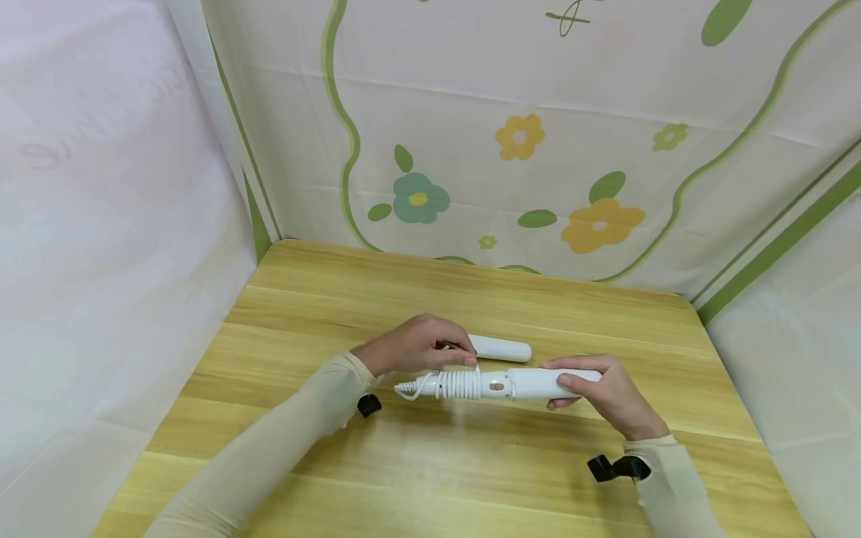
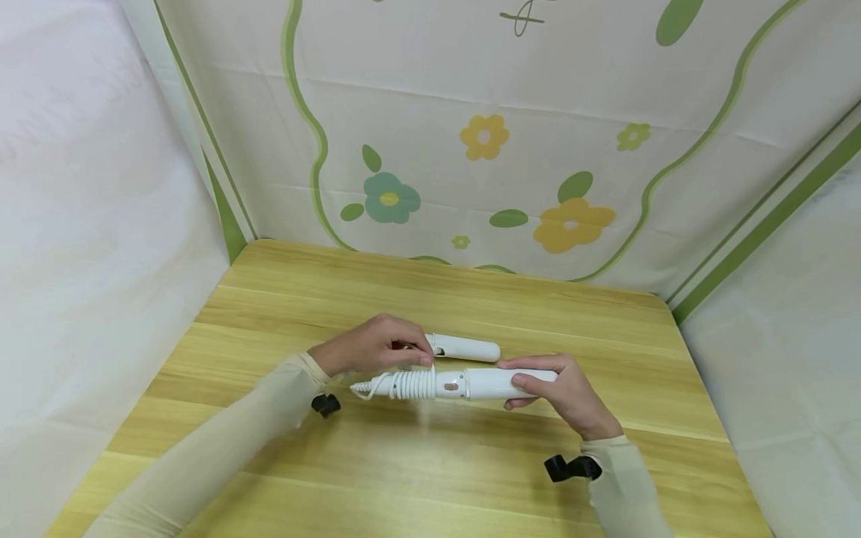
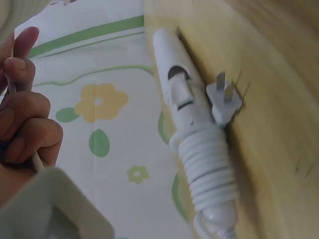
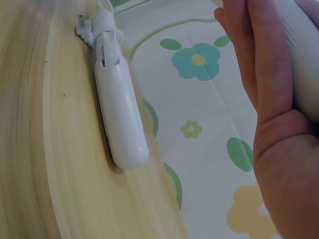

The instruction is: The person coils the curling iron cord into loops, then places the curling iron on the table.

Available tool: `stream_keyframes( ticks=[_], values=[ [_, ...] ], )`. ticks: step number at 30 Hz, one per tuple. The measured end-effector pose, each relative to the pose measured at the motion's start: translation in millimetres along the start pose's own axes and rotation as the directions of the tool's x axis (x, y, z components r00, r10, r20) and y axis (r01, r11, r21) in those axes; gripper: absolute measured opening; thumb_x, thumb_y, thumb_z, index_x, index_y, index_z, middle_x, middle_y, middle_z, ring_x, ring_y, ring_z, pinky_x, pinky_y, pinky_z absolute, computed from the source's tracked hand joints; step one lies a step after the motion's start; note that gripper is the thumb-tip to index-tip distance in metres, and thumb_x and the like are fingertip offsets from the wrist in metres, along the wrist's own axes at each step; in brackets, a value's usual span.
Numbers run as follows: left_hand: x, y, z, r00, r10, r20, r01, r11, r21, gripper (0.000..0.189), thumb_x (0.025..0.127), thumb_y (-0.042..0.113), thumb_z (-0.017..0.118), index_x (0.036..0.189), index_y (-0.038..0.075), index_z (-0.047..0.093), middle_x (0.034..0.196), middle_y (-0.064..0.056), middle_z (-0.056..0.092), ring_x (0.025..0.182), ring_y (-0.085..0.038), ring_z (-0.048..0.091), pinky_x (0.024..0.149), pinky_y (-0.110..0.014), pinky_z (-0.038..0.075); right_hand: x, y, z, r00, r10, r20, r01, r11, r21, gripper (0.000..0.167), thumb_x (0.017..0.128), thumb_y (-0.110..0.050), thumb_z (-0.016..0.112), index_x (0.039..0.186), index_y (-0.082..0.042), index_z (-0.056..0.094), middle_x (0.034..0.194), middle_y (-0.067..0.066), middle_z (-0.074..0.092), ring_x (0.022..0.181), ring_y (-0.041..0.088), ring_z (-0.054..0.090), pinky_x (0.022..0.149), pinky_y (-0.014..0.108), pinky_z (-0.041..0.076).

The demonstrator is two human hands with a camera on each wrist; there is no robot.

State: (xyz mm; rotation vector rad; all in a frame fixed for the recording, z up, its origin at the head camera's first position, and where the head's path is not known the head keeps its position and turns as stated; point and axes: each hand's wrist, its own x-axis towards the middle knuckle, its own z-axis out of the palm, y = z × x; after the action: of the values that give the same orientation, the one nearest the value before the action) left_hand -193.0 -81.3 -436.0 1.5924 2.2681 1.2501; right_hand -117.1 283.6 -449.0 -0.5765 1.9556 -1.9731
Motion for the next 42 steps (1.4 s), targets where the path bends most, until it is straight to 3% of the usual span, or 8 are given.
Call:
stream_keyframes(
  ticks=[6,12,20,26,30,34,37,42],
  values=[
    [-2.3,1.0,8.1,0.999,-0.050,0.002,0.049,0.974,-0.219,0.015,0.109,0.012,0.069,0.108,0.012,0.084,0.082,0.002,0.068,0.067,-0.003,0.047,0.066,-0.023,0.046,1.6,-1,1,0.996,-0.066,0.059,0.059,0.991,0.122,0.041,0.106,0.014,0.051,0.126,-0.004,0.081,0.126,0.012,0.080,0.085,0.029,0.082,0.076,0.040,0.067],
    [-4.3,3.2,12.9,0.986,-0.163,0.024,0.161,0.916,-0.367,0.021,0.112,0.019,0.065,0.118,0.013,0.084,0.108,0.001,0.080,0.081,-0.005,0.056,0.074,-0.024,0.050,3.6,-2,4,0.990,-0.118,0.072,0.104,0.980,0.170,0.041,0.107,0.012,0.050,0.128,-0.005,0.081,0.125,0.014,0.080,0.086,0.027,0.082,0.075,0.037,0.067],
    [-7.1,0.0,16.7,0.989,-0.144,-0.028,0.116,0.883,-0.455,0.027,0.114,0.014,0.059,0.127,-0.001,0.078,0.127,-0.017,0.078,0.109,-0.009,0.071,0.094,-0.027,0.057,8.7,-3,12,0.990,-0.135,0.032,0.125,0.969,0.212,0.042,0.107,0.014,0.047,0.129,-0.001,0.079,0.118,0.016,0.080,0.085,0.028,0.082,0.074,0.036,0.067],
    [-12.3,-2.9,27.9,0.964,-0.255,-0.081,0.160,0.792,-0.589,0.025,0.115,0.007,0.050,0.124,-0.009,0.067,0.092,-0.007,0.069,0.067,-0.008,0.057,0.059,-0.026,0.049,11.7,-10,22,0.987,-0.153,-0.041,0.158,0.955,0.250,0.044,0.108,0.012,0.045,0.127,-0.005,0.081,0.120,0.013,0.078,0.083,0.027,0.082,0.075,0.034,0.067],
    [-12.6,-8.1,34.9,0.955,-0.293,-0.050,0.220,0.811,-0.542,0.028,0.118,0.013,0.047,0.108,0.000,0.070,0.078,-0.006,0.065,0.055,-0.011,0.049,0.054,-0.030,0.043,12.8,-14,26,0.978,-0.159,-0.134,0.192,0.940,0.281,0.042,0.110,0.010,0.044,0.130,-0.001,0.079,0.126,0.015,0.075,0.084,0.028,0.082,0.078,0.033,0.067],
    [-13.7,-5.1,39.4,0.945,-0.324,-0.040,0.266,0.835,-0.481,0.032,0.120,0.022,0.046,0.120,0.005,0.074,0.085,-0.006,0.066,0.056,-0.009,0.046,0.055,-0.026,0.042,14.4,-17,30,0.951,-0.135,-0.276,0.213,0.938,0.273,0.036,0.111,0.008,0.045,0.132,0.005,0.076,0.128,0.019,0.070,0.082,0.029,0.081,0.079,0.033,0.067],
    [-14.4,-0.9,40.5,0.945,-0.320,-0.063,0.278,0.890,-0.362,0.032,0.119,0.024,0.049,0.134,0.011,0.074,0.082,0.003,0.062,0.057,-0.005,0.043,0.055,-0.021,0.040,16.5,-18,31,0.932,-0.103,-0.348,0.198,0.948,0.249,0.031,0.111,0.006,0.051,0.132,0.008,0.074,0.129,0.020,0.067,0.081,0.031,0.082,0.081,0.033,0.066],
    [-15.1,7.2,37.7,0.969,-0.225,-0.099,0.216,0.972,-0.091,0.028,0.118,0.023,0.051,0.125,0.013,0.076,0.077,0.009,0.055,0.067,0.000,0.046,0.065,-0.019,0.044,20.1,-17,33,0.914,-0.063,-0.400,0.144,0.974,0.176,0.027,0.109,0.004,0.060,0.131,0.011,0.073,0.130,0.017,0.068,0.088,0.034,0.083,0.083,0.038,0.066]
  ],
)
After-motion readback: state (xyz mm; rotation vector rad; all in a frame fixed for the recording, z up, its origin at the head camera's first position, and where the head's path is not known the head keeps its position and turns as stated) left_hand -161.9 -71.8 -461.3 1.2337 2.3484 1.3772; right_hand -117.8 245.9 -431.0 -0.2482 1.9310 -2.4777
